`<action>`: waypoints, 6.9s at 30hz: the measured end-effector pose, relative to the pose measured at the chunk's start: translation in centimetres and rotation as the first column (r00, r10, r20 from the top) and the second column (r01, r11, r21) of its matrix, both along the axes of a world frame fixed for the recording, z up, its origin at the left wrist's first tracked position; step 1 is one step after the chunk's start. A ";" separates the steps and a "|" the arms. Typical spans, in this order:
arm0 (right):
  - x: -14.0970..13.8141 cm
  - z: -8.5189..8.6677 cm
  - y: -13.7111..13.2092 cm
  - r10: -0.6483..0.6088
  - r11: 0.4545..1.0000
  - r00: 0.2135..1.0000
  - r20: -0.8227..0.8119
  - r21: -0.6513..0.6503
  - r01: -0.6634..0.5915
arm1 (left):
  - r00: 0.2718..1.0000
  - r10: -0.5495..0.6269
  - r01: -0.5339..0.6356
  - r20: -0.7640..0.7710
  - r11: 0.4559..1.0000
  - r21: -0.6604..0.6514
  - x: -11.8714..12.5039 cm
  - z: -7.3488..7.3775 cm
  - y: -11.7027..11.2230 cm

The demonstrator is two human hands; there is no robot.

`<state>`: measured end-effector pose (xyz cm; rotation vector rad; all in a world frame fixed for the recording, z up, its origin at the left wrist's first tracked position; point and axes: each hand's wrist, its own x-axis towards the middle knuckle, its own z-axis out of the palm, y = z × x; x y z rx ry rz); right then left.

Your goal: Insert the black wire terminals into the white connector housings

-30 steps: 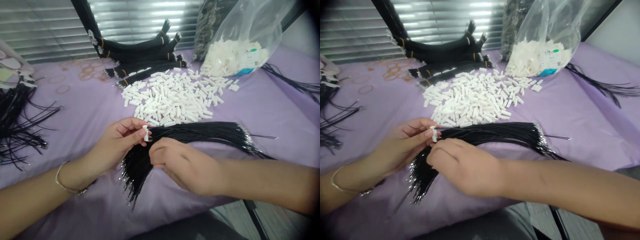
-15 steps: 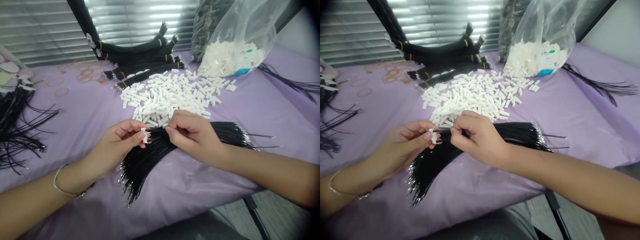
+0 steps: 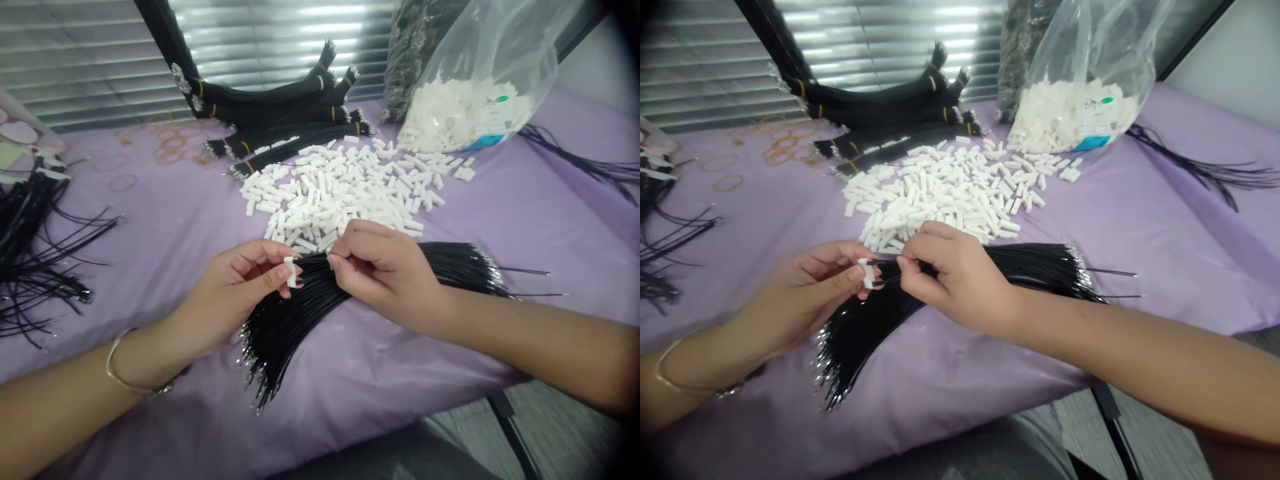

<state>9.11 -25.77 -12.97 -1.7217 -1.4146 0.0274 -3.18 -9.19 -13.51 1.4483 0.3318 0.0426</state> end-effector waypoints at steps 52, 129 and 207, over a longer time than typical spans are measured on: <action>-0.4 -0.4 -0.2 0.050 0.998 0.996 0.075 -0.028 -0.048 | 0.987 -0.014 0.010 0.157 1.000 0.024 -0.2 0.1 0.0; -0.5 1.1 1.6 0.000 0.916 0.963 -0.269 -0.387 -0.108 | 0.987 -0.088 0.076 -0.138 0.993 -0.094 0.1 0.6 1.3; -1.2 0.3 2.2 0.051 0.938 0.992 -0.118 -0.335 -0.088 | 0.978 -0.019 0.033 -0.209 0.998 0.060 0.7 1.2 0.6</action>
